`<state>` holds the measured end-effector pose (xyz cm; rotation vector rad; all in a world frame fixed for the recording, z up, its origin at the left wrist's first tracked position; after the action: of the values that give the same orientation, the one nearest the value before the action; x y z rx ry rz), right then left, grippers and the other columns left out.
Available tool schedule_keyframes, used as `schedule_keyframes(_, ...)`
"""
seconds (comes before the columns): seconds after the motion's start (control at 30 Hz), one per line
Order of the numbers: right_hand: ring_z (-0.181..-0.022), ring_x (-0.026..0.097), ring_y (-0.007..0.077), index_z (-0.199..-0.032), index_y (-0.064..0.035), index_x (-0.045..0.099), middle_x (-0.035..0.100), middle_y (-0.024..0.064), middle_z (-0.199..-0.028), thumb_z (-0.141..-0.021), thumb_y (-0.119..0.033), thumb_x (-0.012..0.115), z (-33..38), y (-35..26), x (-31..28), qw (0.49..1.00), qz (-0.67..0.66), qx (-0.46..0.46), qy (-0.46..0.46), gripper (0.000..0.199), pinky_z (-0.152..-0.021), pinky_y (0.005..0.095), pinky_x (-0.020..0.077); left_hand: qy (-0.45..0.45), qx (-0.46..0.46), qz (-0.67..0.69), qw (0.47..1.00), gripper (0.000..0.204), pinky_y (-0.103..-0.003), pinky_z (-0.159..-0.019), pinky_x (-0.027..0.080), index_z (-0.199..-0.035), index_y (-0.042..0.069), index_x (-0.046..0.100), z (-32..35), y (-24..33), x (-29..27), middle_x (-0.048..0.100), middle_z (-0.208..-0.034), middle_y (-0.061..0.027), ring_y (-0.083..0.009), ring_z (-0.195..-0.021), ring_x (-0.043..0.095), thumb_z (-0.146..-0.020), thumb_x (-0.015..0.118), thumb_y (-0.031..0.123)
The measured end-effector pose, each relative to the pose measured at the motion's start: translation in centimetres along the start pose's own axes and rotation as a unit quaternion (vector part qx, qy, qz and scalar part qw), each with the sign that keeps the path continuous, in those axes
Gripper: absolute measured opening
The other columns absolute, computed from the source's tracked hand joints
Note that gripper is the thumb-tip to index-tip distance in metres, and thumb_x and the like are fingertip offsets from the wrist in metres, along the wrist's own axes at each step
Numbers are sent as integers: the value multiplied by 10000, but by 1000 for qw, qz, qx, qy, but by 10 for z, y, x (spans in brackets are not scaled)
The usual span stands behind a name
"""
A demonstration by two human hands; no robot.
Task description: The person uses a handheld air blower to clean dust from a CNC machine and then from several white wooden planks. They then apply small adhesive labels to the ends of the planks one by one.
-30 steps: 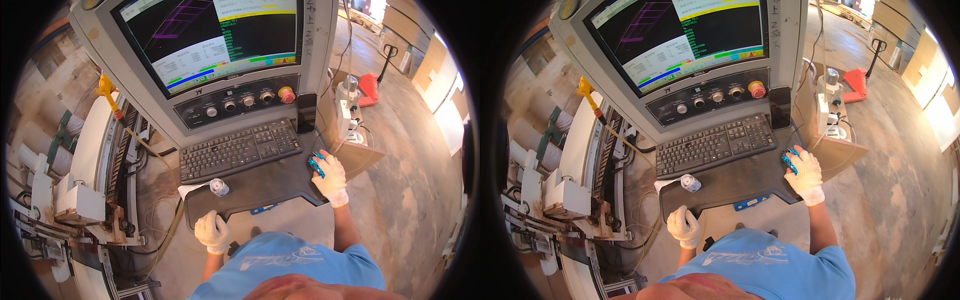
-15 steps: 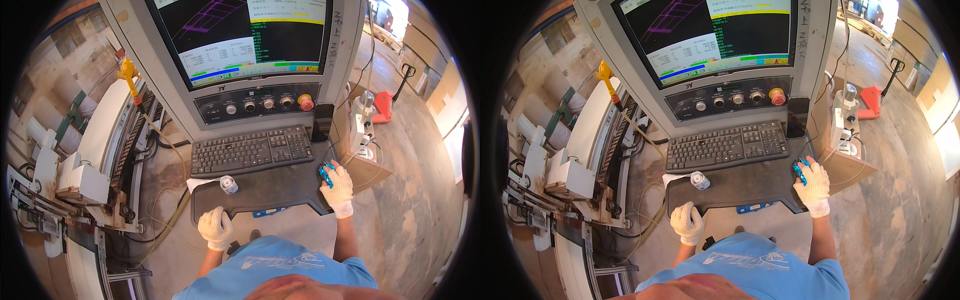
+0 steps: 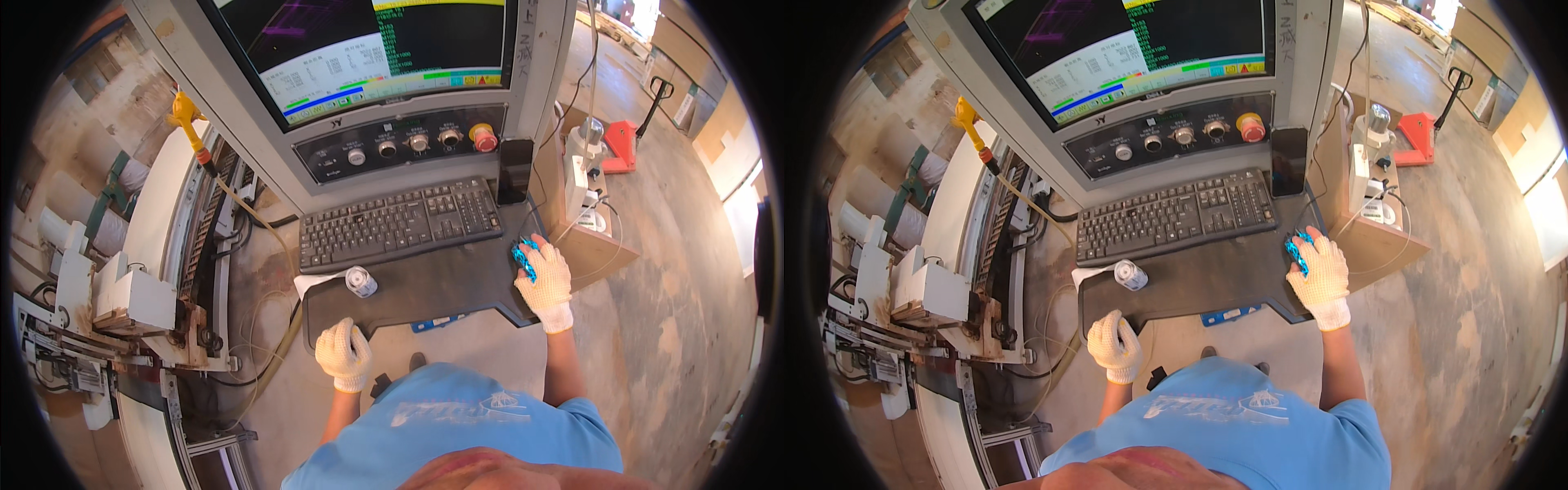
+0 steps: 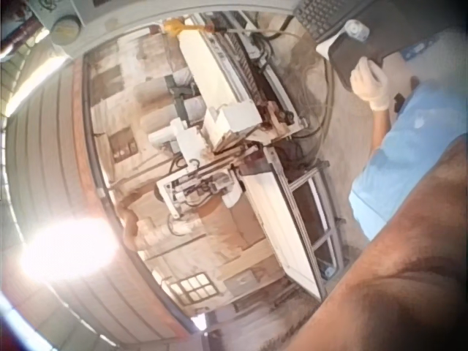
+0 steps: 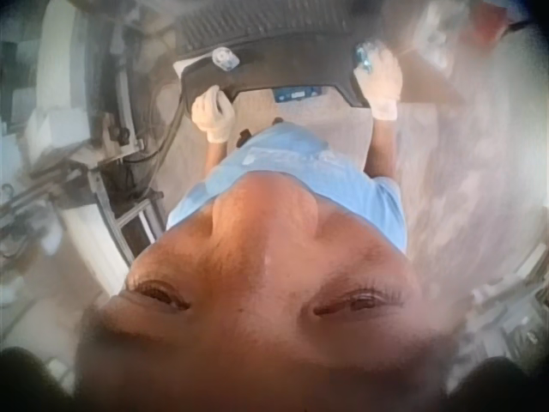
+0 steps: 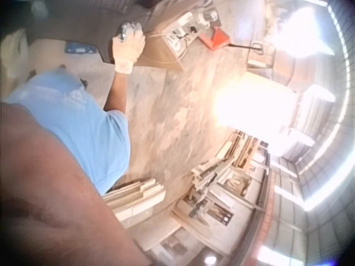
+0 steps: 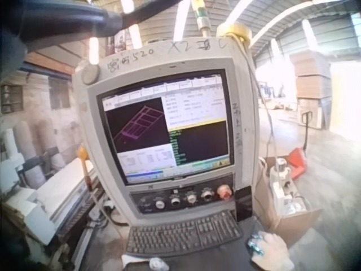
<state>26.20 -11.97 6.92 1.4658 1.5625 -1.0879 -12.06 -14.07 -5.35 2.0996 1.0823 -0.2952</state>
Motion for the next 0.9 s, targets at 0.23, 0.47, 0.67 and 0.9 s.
schedule_keyframes(0.23, -1187, 630, 362, -1288, -127, 713, 633, 115, -1407, -782, -135, 751, 3, 3, 5, 999, -2, -32, 16, 508, -1005, 480, 518, -50, -80, -6, 996, 257, -420, -691, 532, -1114, 29, 718, -5, -1, 4, 695, -858, -108, -317, -756, 646, -861, 758, 23)
schedule_keyframes(0.47, -1163, 635, 349, -1298, -148, 709, 634, 96, -1413, -825, -153, 739, 8, 3, 0, 1000, -7, -23, 0, 474, -996, 470, 521, -129, -210, 50, 968, 687, -398, -829, 560, -1361, 45, 612, -35, 19, 1, 692, -1123, -116, -250, -884, 673, -787, 902, 286)
schedule_keyframes(0.67, -1252, 614, 377, -1305, -154, 708, 618, 136, -1447, -848, -173, 737, 22, 13, -5, 997, -26, -70, 6, 458, -1040, 479, 512, -137, -308, 65, 939, 491, -386, -916, 567, -1181, 62, 679, -60, 54, 11, 739, -1085, -110, -249, -1007, 722, -793, 873, 294)
schedule_keyframes(0.9, -1285, 600, 390, -1373, -161, 674, 576, 149, -1500, -891, -187, 702, 33, 34, -7, 998, -2, -37, -45, 484, -1047, 484, 505, -90, -347, 81, 930, 462, -389, -931, 581, -1186, 102, 735, -54, 64, 12, 769, -1113, -129, -299, -1052, 748, -805, 829, 346)
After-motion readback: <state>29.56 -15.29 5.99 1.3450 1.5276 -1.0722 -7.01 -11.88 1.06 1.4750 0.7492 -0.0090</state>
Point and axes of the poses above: each hand's wrist, its own z-axis away from the middle knuckle, its own x-axis out of the palm, y = z × x, the point moved 1 cm from there along -z, towards the middle knuckle
